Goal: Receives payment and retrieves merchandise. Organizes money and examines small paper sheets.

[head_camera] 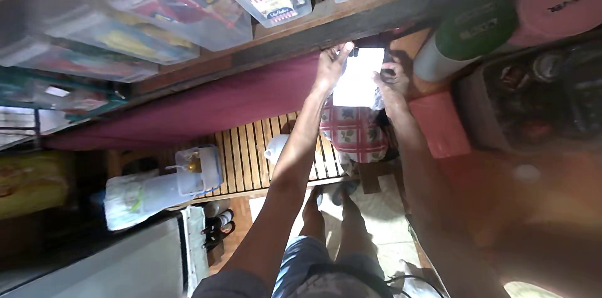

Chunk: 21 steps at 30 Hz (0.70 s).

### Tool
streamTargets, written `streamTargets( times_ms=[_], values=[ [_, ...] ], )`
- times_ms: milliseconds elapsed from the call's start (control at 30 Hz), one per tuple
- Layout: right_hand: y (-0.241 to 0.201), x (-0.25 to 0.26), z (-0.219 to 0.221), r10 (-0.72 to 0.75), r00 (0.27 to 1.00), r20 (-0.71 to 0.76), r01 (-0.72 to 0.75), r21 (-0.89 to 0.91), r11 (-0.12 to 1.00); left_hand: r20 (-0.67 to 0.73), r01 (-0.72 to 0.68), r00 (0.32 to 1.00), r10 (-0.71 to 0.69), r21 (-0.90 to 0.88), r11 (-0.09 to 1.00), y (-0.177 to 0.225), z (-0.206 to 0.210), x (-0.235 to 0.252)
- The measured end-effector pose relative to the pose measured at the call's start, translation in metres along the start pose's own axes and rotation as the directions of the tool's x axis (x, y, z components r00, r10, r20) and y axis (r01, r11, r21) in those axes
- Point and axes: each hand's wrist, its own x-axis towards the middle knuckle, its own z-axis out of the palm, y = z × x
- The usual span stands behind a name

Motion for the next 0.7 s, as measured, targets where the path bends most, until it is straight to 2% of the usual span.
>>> streamTargets(
  times_ms=[267, 367, 500, 700],
  values=[
    [-0.001, -0.006, 0.003, -0.038, 0.999, 0.024, 0.036, 0.086, 0.996, 0.001, -0.013, 1.000, 0.013, 0.025, 1.000, 0.000, -0.001, 0.000],
    [-0.008, -0.006, 0.007, 0.029, 1.000, 0.003, -0.029, 0.030, 0.999, -0.016, -0.011, 1.000, 0.011, -0.002, 1.000, -0.003, 0.001, 0.001],
    [-0.009, -0.008, 0.009, -0.030, 0.996, 0.086, 0.033, -0.026, 0.999, -0.060, -0.022, 0.998, 0.023, 0.010, 1.000, -0.003, 0.004, 0.000],
    [-0.008, -0.010, 0.007, -0.002, 0.984, 0.177, 0.030, -0.157, 0.987, -0.073, -0.029, 0.997, 0.033, 0.051, 0.998, -0.005, 0.001, 0.001]
  ],
)
